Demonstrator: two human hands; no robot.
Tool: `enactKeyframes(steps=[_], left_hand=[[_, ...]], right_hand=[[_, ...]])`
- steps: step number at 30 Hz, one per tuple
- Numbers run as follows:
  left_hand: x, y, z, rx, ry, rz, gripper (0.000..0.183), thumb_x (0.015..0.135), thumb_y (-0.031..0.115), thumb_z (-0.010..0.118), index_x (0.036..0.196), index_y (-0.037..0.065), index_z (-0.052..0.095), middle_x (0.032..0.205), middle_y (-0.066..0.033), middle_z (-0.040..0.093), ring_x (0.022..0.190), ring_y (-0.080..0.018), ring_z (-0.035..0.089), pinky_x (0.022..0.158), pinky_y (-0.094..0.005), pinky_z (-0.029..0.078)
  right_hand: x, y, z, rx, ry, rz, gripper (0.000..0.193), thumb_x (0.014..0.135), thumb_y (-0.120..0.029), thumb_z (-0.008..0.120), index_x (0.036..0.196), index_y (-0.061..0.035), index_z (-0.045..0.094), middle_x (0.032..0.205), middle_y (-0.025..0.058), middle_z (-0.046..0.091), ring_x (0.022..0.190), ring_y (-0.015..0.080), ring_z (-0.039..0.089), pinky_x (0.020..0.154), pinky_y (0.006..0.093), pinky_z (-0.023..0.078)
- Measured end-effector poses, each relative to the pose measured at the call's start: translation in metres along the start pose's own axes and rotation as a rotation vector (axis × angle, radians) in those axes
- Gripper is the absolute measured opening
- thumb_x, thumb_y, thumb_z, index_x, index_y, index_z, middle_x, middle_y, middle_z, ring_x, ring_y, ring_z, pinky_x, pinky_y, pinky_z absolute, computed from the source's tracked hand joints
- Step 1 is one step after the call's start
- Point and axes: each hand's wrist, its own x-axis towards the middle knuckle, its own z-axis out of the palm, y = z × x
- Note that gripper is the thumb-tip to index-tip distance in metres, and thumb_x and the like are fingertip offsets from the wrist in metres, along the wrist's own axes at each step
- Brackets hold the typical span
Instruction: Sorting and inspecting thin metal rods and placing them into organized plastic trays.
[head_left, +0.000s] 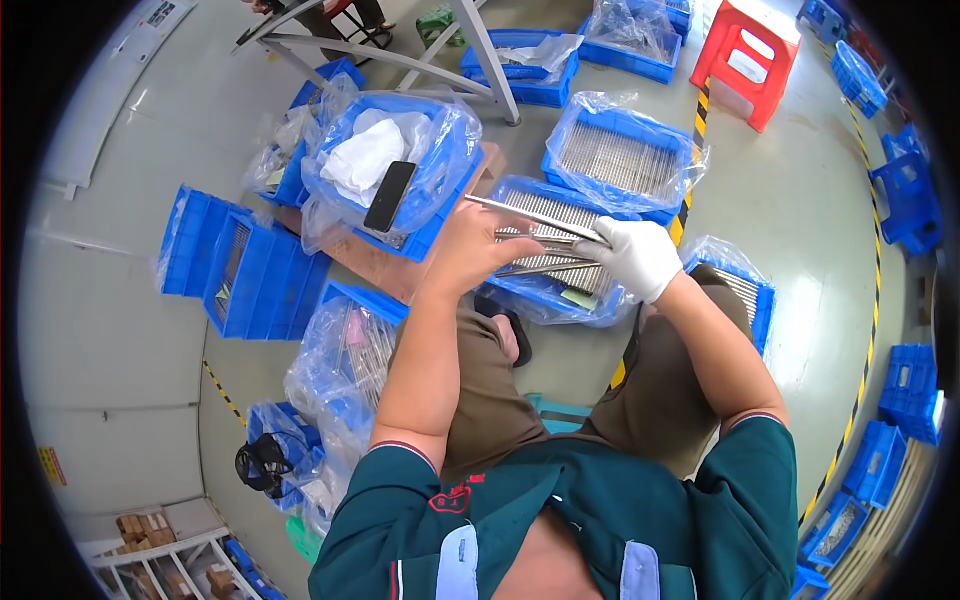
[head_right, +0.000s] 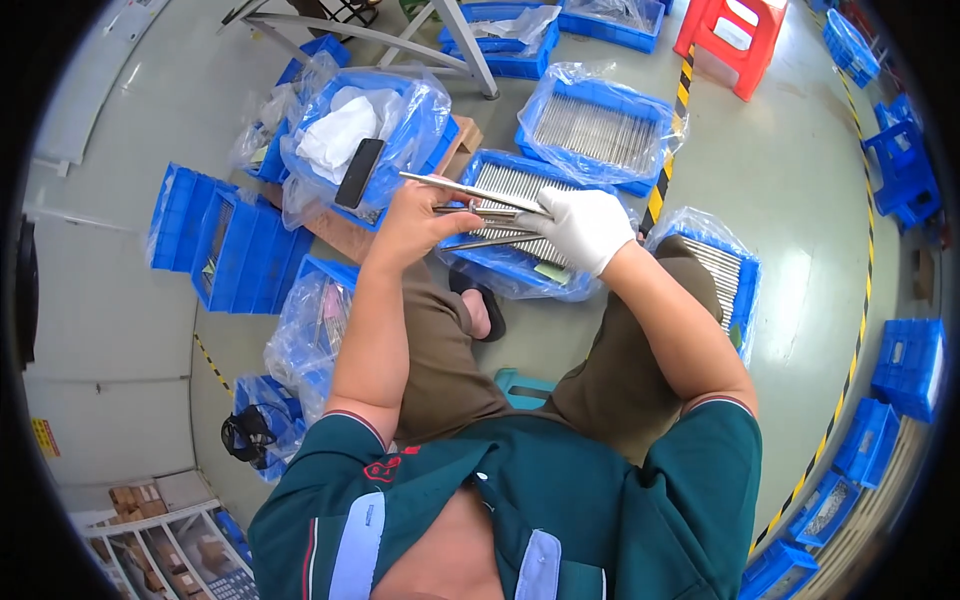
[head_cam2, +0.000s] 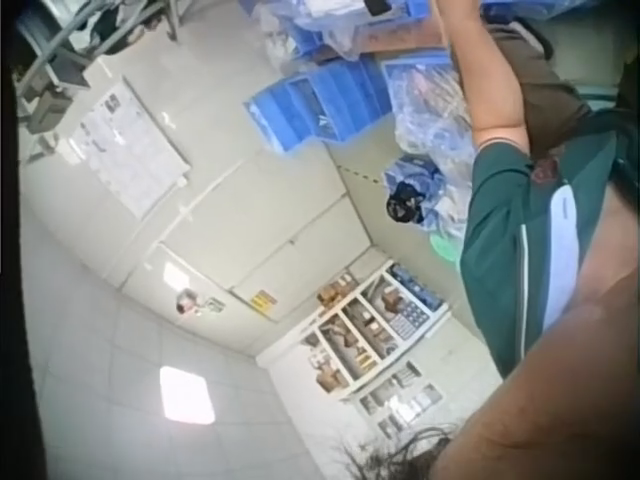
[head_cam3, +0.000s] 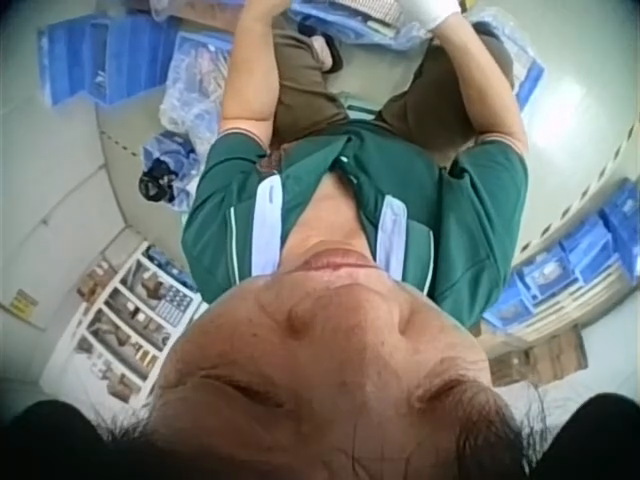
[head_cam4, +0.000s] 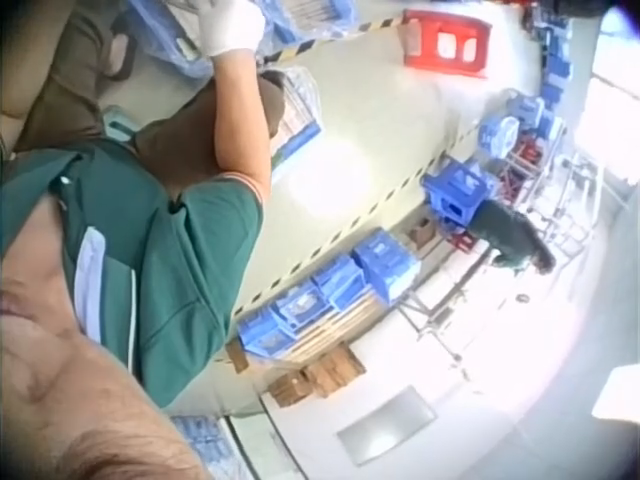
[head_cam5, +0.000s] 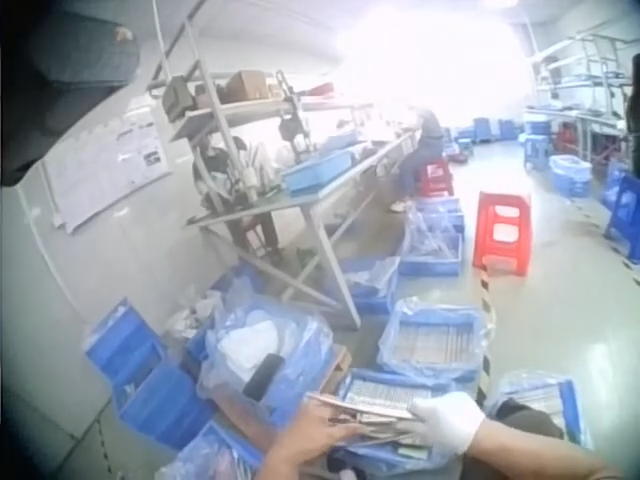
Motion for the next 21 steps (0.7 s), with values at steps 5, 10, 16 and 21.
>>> enactKeyframes(steps=[5,10,16,21], left_hand=[[-0.007,-0.005,0.000,-0.215,0.065,-0.115,0.030,0.067,0.023,0.074,0.085,0.000,0.068,0.081,-0.0102,0.067,0.075,-0.0180,0.063,0.072,-0.0288,0.047],[-0.022,-0.018,-0.032,-0.664,0.272,-0.195,0.021,0.071,0.005,0.072,0.089,-0.003,0.064,0.082,-0.0063,0.065,0.077,-0.0112,0.060,0.071,-0.0241,0.047],[-0.012,-0.023,-0.028,-0.894,0.216,-0.162,0.025,0.078,0.007,0.070,0.098,-0.004,0.061,0.090,-0.0074,0.065,0.083,-0.0130,0.062,0.076,-0.0234,0.047],[-0.003,-0.036,-0.025,-0.996,0.095,-0.064,0.027,0.078,0.009,0.070,0.101,-0.003,0.062,0.090,-0.0072,0.065,0.083,-0.0137,0.062,0.078,-0.0241,0.048]], right_hand=[[0.001,-0.002,-0.002,0.031,-0.085,0.060,0.032,0.083,-0.039,0.058,0.080,-0.0071,0.058,0.069,0.0177,0.060,0.068,0.0359,0.060,0.061,0.0429,0.046],[0.001,0.010,-0.012,0.325,-0.275,0.267,0.032,0.084,-0.035,0.058,0.096,-0.0051,0.064,0.081,0.0189,0.062,0.075,0.0331,0.061,0.066,0.0367,0.047],[-0.006,0.005,-0.003,0.746,-0.422,0.410,0.033,0.089,-0.033,0.058,0.102,-0.0031,0.064,0.071,0.0006,0.058,0.060,0.0073,0.051,0.054,0.0239,0.043],[-0.007,0.003,0.001,0.976,-0.503,0.459,0.037,0.089,-0.038,0.056,0.087,-0.0020,0.063,0.062,-0.0005,0.052,0.051,0.0069,0.044,0.046,0.0234,0.036]])
